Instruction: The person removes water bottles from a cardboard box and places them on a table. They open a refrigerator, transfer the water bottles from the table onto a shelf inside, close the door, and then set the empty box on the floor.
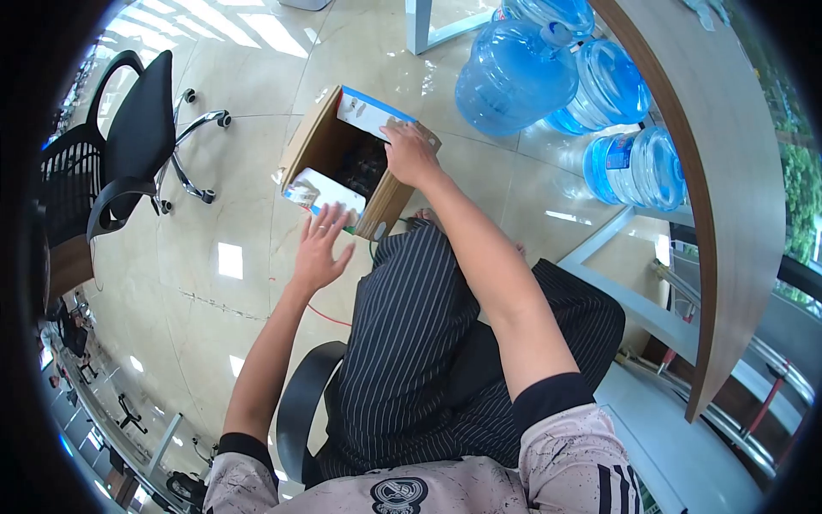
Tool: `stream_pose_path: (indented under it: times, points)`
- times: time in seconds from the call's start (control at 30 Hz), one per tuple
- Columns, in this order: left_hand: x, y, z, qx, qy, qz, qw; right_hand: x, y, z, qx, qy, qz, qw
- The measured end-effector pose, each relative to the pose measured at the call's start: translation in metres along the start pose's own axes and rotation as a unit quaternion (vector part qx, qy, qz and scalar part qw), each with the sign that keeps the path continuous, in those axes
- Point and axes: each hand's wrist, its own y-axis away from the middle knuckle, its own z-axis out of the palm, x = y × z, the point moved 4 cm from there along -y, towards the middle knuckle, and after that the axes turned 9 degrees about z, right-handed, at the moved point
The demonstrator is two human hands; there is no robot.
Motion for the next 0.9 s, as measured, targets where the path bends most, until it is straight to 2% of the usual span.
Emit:
stream_pose_path:
  times: [0.03,0.07,0.13,0.17,0.2,0.23,0.27,0.3,0.33,0.4,0.47,0.5,0.53,0.57,0.6,0.63,0.67,0.7,0.73,0.77,0.8,0.83,0.87,0.9]
  points:
    - [0.001,-0.005,0.007,-0.053,-0.073,0.022,0.996,0.000,0.005,-0.005,0.000,-0.030,0.008,1.000]
    - [-0.001,-0.009,0.008,-0.050,-0.076,0.021,0.996,-0.001,0.011,-0.010,0.001,-0.030,0.004,1.000]
    - [-0.003,-0.017,0.017,-0.193,-0.092,-0.038,0.976,0.011,0.023,-0.035,0.210,-0.021,0.084,0.974]
    - [-0.006,-0.020,0.019,-0.178,-0.084,-0.032,0.980,0.019,0.025,-0.033,0.211,-0.023,0.081,0.974]
    - [-0.011,-0.020,0.024,-0.177,-0.086,-0.033,0.980,0.039,0.030,-0.028,0.161,-0.038,0.289,0.943]
    - [-0.016,-0.020,0.028,-0.156,-0.059,-0.040,0.985,0.057,0.040,-0.020,0.103,-0.052,0.484,0.867]
    - [-0.021,-0.019,0.030,-0.136,-0.033,-0.046,0.989,0.062,0.044,-0.022,0.103,-0.053,0.483,0.868]
    - [-0.024,-0.019,0.029,-0.135,-0.035,-0.046,0.989,0.042,0.048,-0.031,-0.005,-0.196,0.486,0.852]
    - [-0.025,-0.020,0.024,-0.102,0.003,-0.027,0.994,0.023,0.050,-0.033,-0.114,-0.331,0.472,0.809]
    - [-0.028,-0.017,0.013,-0.069,0.041,-0.011,0.997,0.013,0.051,-0.037,-0.099,-0.289,0.472,0.827]
    - [-0.030,-0.017,-0.005,0.007,0.083,0.042,0.996,-0.007,0.044,-0.042,-0.013,-0.445,0.375,0.813]
    - [-0.031,-0.017,-0.017,0.035,0.084,0.028,0.995,-0.020,0.039,-0.043,-0.013,-0.402,0.327,0.855]
    - [-0.035,-0.015,-0.022,0.032,0.084,0.029,0.995,-0.023,0.037,-0.034,-0.012,-0.403,0.330,0.854]
    - [-0.046,-0.011,-0.030,0.070,0.086,-0.023,0.994,-0.033,0.031,-0.030,-0.021,-0.272,0.234,0.933]
    - [-0.057,-0.008,-0.037,0.109,0.087,-0.074,0.987,-0.043,0.027,-0.024,-0.030,-0.133,0.131,0.982]
    - [-0.066,-0.009,-0.038,0.109,0.087,-0.072,0.988,-0.046,0.027,-0.021,-0.028,-0.133,0.131,0.982]
    - [-0.087,-0.005,-0.037,0.157,0.129,-0.212,0.956,-0.049,0.028,-0.011,-0.117,-0.002,0.122,0.986]
    - [-0.108,0.001,-0.033,0.201,0.168,-0.348,0.900,-0.049,0.031,-0.003,-0.204,0.129,0.111,0.964]
    - [-0.123,0.000,-0.029,0.203,0.169,-0.346,0.900,-0.050,0.032,-0.004,-0.203,0.130,0.111,0.964]
    - [-0.145,0.004,-0.018,0.233,0.289,-0.438,0.819,-0.051,0.033,-0.002,-0.233,0.173,0.097,0.952]
    - [-0.164,0.010,-0.004,0.256,0.401,-0.517,0.712,-0.051,0.035,0.000,-0.264,0.216,0.084,0.936]
    - [-0.173,0.007,0.003,0.225,0.449,-0.505,0.702,-0.052,0.035,0.000,-0.265,0.217,0.083,0.936]
    - [-0.181,0.006,0.009,0.225,0.450,-0.505,0.702,-0.052,0.036,0.002,-0.269,0.248,0.078,0.927]
    - [-0.178,-0.005,0.006,0.240,0.493,-0.465,0.695,-0.052,0.036,0.003,-0.273,0.279,0.075,0.918]
